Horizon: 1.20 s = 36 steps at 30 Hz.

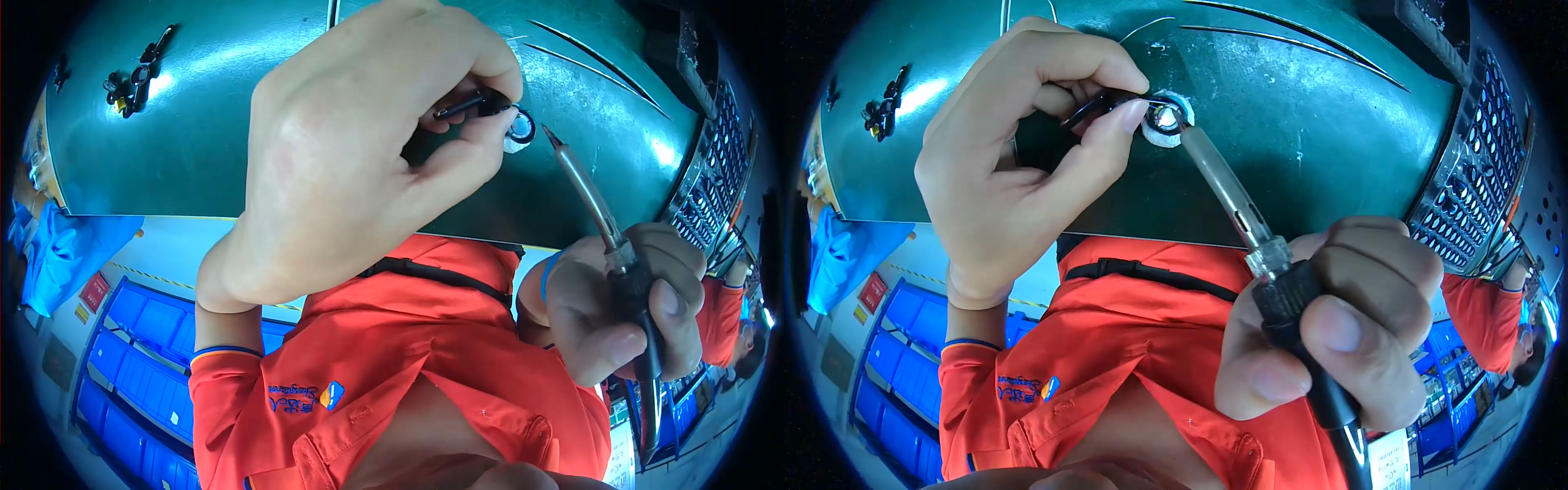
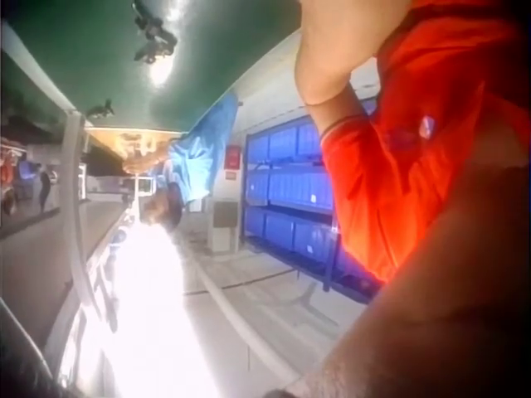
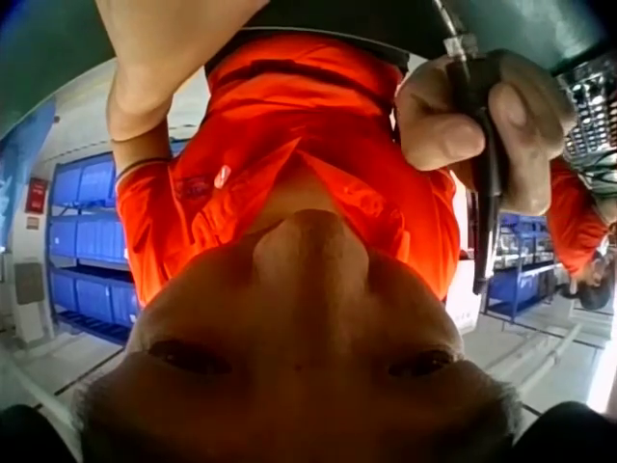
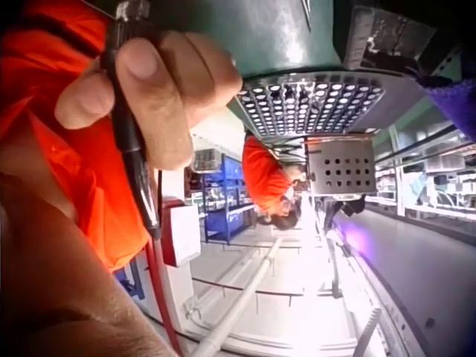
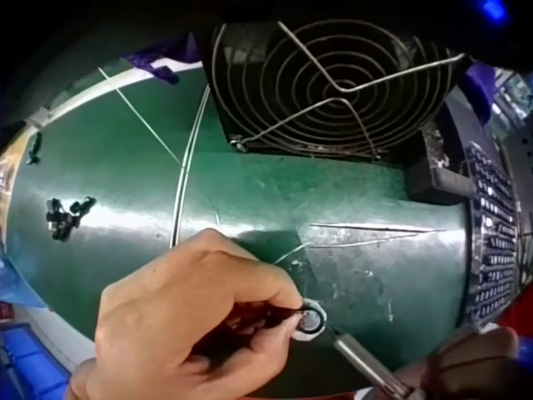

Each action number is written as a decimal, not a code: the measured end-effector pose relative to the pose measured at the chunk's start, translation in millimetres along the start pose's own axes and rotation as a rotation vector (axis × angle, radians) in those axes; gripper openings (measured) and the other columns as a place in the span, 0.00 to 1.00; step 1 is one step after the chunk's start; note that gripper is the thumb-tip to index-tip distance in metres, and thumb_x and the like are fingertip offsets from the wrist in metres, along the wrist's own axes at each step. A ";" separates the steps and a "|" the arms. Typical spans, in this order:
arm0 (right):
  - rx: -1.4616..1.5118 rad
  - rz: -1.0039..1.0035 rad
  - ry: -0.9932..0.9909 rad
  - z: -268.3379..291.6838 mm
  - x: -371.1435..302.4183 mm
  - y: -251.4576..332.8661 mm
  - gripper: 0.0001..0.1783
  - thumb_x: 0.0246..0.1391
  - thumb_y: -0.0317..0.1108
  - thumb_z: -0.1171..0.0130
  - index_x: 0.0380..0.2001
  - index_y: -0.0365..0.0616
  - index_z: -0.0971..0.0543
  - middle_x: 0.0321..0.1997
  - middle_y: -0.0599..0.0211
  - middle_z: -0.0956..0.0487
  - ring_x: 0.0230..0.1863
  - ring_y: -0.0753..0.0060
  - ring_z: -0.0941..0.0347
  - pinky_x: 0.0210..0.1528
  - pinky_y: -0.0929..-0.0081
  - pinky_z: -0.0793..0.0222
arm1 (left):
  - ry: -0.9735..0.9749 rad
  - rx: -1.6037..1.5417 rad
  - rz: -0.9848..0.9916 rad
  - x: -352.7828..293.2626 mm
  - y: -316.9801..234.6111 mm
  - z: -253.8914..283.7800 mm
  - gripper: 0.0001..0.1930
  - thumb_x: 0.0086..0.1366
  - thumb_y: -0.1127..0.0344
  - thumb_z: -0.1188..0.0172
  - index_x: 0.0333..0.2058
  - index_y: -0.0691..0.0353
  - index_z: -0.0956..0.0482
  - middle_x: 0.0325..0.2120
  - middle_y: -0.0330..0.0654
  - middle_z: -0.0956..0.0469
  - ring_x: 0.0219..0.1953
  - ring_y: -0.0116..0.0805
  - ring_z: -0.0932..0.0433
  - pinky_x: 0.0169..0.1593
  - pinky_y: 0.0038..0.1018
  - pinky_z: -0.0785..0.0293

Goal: The recorder is soldering wires and components onto a small circular electronic base at a production workstation.

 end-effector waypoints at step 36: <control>-0.027 0.047 -0.039 -2.1 -1.3 6.4 0.20 0.60 0.42 0.47 0.44 0.35 0.28 0.18 0.59 0.33 0.15 0.68 0.41 0.14 0.72 0.47 | -0.100 -0.143 0.257 3.7 17.6 -9.8 0.12 0.60 0.83 0.31 0.42 0.72 0.18 0.39 0.45 0.17 0.37 0.27 0.18 0.41 0.19 0.22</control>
Point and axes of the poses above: each hand's wrist, its own x-axis towards the middle knuckle, its own z-axis out of the back of the hand, y = z × x, the point moved 8 cm from there along x, towards the middle knuckle
